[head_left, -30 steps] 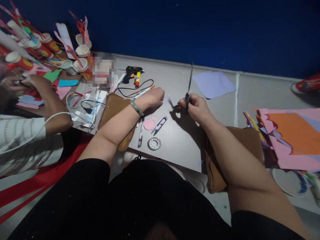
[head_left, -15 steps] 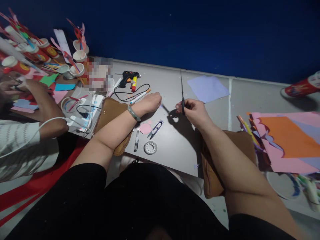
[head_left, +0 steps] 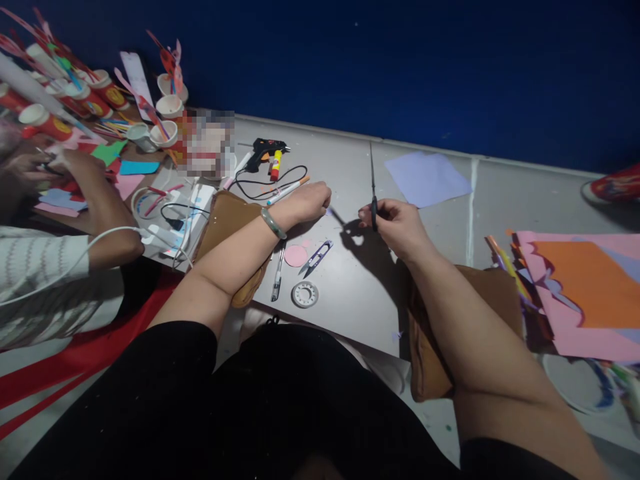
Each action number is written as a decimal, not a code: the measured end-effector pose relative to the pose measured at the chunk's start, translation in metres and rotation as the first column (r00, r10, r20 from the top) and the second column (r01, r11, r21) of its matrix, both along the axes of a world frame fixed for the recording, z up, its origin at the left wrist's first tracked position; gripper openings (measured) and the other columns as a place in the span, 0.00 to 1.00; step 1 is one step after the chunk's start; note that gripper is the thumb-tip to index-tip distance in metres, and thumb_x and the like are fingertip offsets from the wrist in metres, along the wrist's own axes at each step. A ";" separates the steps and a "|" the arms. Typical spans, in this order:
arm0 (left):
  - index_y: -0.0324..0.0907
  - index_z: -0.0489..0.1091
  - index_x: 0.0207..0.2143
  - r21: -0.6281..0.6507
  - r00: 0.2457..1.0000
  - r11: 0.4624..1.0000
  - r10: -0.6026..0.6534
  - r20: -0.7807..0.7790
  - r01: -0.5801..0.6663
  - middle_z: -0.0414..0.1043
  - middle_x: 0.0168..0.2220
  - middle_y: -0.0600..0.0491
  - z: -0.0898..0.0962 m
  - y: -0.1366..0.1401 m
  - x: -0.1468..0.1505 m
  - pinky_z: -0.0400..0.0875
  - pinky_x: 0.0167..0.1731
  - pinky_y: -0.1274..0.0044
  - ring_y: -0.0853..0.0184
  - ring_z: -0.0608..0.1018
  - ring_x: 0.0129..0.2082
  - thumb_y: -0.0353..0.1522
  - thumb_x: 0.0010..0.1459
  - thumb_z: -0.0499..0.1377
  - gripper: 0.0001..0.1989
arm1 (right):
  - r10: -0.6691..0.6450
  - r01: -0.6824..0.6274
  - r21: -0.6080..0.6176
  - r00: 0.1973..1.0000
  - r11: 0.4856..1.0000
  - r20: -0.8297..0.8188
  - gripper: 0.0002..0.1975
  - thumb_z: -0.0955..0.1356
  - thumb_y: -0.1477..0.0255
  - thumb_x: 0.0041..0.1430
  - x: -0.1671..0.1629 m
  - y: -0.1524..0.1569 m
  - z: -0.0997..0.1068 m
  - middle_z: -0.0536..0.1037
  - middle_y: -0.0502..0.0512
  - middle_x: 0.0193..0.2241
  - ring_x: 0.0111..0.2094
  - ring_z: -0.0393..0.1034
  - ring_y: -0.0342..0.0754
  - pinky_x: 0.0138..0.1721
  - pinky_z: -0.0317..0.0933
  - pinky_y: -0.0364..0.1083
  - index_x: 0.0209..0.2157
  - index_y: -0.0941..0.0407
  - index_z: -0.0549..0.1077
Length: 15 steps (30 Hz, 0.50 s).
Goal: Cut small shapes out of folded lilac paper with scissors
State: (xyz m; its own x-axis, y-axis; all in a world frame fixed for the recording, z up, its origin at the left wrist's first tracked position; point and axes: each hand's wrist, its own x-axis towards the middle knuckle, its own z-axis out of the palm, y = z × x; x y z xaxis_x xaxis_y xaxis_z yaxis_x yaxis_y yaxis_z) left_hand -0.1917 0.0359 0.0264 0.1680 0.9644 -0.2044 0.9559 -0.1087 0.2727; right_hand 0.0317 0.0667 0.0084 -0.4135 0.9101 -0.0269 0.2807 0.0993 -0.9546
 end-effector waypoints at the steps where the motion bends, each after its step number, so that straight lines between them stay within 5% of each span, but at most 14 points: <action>1: 0.36 0.79 0.46 0.003 1.000 1.000 0.002 0.001 -0.002 0.78 0.52 0.39 0.000 0.000 0.002 0.71 0.51 0.69 0.58 0.79 0.49 0.26 0.61 0.56 0.14 | 0.000 0.000 0.002 1.000 1.000 0.003 0.12 0.79 0.63 0.49 0.000 0.000 0.000 0.79 0.53 0.23 0.29 0.77 0.50 0.32 0.73 0.49 0.25 0.53 0.77; 11: 0.34 0.79 0.46 0.024 0.999 0.999 -0.041 0.003 0.041 0.77 0.52 0.38 -0.005 0.001 0.009 0.70 0.49 0.69 0.58 0.79 0.47 0.27 0.65 0.56 0.13 | -0.043 0.042 -0.042 0.999 0.998 -0.019 0.12 0.81 0.65 0.47 -0.002 -0.003 0.005 0.78 0.51 0.22 0.26 0.74 0.47 0.32 0.72 0.46 0.24 0.54 0.78; 15: 0.35 0.78 0.39 0.066 0.983 0.998 -0.015 0.184 0.003 0.79 0.44 0.41 -0.008 0.002 0.009 0.69 0.44 0.71 0.62 0.77 0.41 0.24 0.62 0.57 0.08 | -0.054 0.052 -0.045 0.998 0.998 -0.044 0.09 0.80 0.70 0.49 -0.002 -0.001 0.003 0.78 0.51 0.23 0.26 0.73 0.45 0.32 0.70 0.46 0.24 0.55 0.78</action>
